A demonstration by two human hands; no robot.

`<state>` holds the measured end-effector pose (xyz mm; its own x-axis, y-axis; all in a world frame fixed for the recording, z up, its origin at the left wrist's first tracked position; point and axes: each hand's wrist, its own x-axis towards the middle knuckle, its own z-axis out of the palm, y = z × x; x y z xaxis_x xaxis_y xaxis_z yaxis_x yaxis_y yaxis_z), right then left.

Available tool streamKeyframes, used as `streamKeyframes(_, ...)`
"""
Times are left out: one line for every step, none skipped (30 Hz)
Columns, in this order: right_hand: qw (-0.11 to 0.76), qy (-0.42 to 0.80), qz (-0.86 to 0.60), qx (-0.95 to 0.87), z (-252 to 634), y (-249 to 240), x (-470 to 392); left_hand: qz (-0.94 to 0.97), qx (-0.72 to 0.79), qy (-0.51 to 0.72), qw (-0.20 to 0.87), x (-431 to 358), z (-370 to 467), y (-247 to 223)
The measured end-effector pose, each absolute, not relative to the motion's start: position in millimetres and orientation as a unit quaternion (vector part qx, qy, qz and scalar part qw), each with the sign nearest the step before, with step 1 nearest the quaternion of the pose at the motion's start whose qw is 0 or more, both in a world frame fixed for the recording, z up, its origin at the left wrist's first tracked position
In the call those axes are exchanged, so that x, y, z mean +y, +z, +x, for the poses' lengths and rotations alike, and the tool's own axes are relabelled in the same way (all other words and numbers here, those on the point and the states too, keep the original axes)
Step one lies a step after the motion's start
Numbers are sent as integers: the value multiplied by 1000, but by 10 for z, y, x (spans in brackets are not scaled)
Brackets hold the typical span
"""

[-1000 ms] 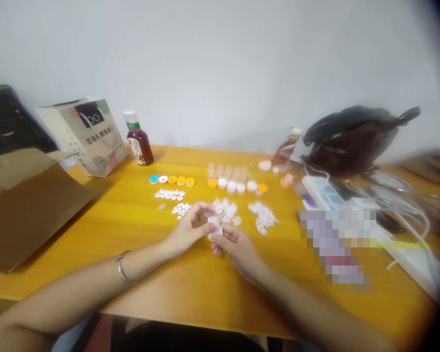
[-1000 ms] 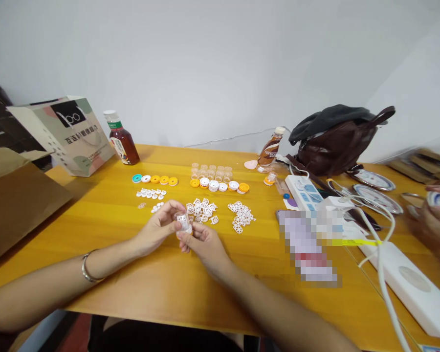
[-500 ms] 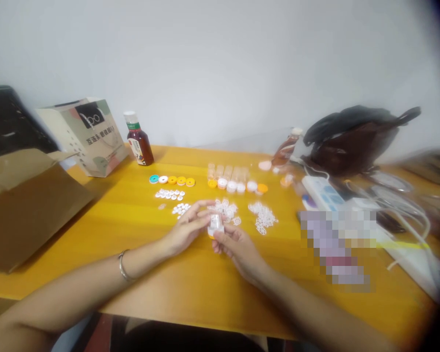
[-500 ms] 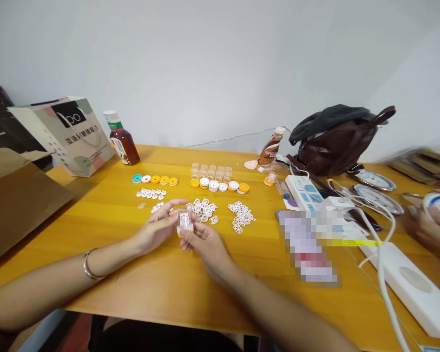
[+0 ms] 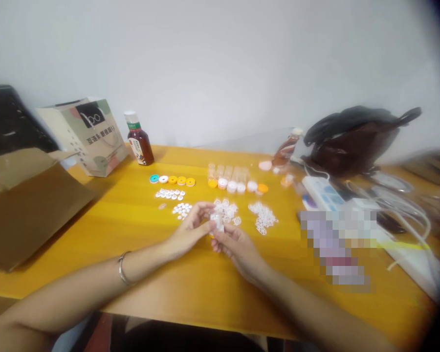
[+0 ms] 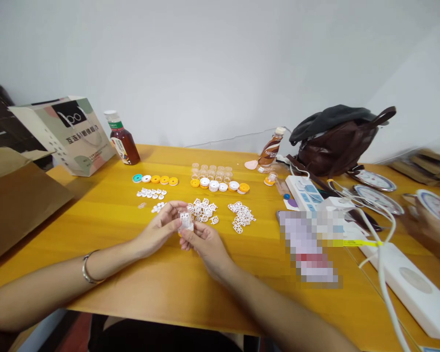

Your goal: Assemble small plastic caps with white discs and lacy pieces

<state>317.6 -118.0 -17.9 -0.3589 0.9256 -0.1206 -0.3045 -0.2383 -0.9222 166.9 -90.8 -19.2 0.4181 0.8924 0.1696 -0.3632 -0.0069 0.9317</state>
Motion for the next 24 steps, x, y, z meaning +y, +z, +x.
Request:
streamKeyframes(437,700,-358,-436,3177,-189,-1177,520,255,476,661,-908,1669,-190)
streamKeyframes(437,699,-359,-438,3179,-198,-1174,511,250,469,676,-910,1670,-186)
streamKeyframes(437,697,-359,-441,3180,-205,-1172,501,240,459,693,-911,1670,-181)
streamKeyframes(438,694,-360,-443,3181,-210,-1171,494,231,451,707,-913,1671,-177)
streamKeyframes(439,692,-360,-446,3181,-213,-1171,494,228,449,709,-914,1672,-176)
streamKeyframes(440,688,-360,-450,3181,-212,-1172,499,232,452,702,-914,1674,-177)
streamKeyframes(441,686,-359,-453,3181,-209,-1174,508,243,462,686,-913,1676,-180)
streamKeyframes(441,686,-357,-455,3180,-203,-1177,515,256,472,668,-910,1677,-183)
streamKeyframes(442,688,-355,-454,3178,-195,-1181,519,264,479,656,-907,1677,-184)
streamKeyframes(442,692,-353,-450,3177,-186,-1185,519,263,479,657,-903,1675,-183)
streamKeyframes(442,696,-350,-444,3176,-177,-1189,513,255,472,671,-899,1672,-179)
streamKeyframes(442,701,-349,-438,3176,-169,-1191,504,242,462,689,-896,1668,-174)
streamKeyframes(443,703,-348,-435,3176,-164,-1192,495,229,453,705,-894,1665,-171)
streamKeyframes(444,702,-349,-435,3176,-161,-1192,491,224,448,713,-893,1662,-169)
streamKeyframes(444,698,-350,-438,3176,-161,-1191,492,227,450,710,-893,1661,-170)
streamKeyframes(444,694,-352,-444,3177,-162,-1190,496,234,457,700,-894,1661,-174)
streamKeyframes(443,691,-352,-450,3177,-164,-1189,501,242,465,689,-896,1663,-177)
streamKeyframes(442,690,-352,-452,3178,-166,-1189,503,244,469,683,-899,1665,-178)
streamKeyframes(442,691,-350,-452,3178,-167,-1189,501,239,467,688,-901,1667,-176)
streamKeyframes(443,693,-348,-449,3179,-167,-1191,495,228,458,702,-903,1670,-172)
streamKeyframes(446,695,-347,-445,3179,-166,-1192,487,216,448,718,-905,1672,-165)
streamKeyframes(448,695,-346,-443,3179,-164,-1193,481,208,440,729,-905,1675,-159)
streamKeyframes(451,694,-347,-442,3179,-163,-1195,480,206,440,730,-905,1676,-155)
streamKeyframes(452,692,-348,-443,3178,-161,-1196,484,211,448,721,-903,1677,-154)
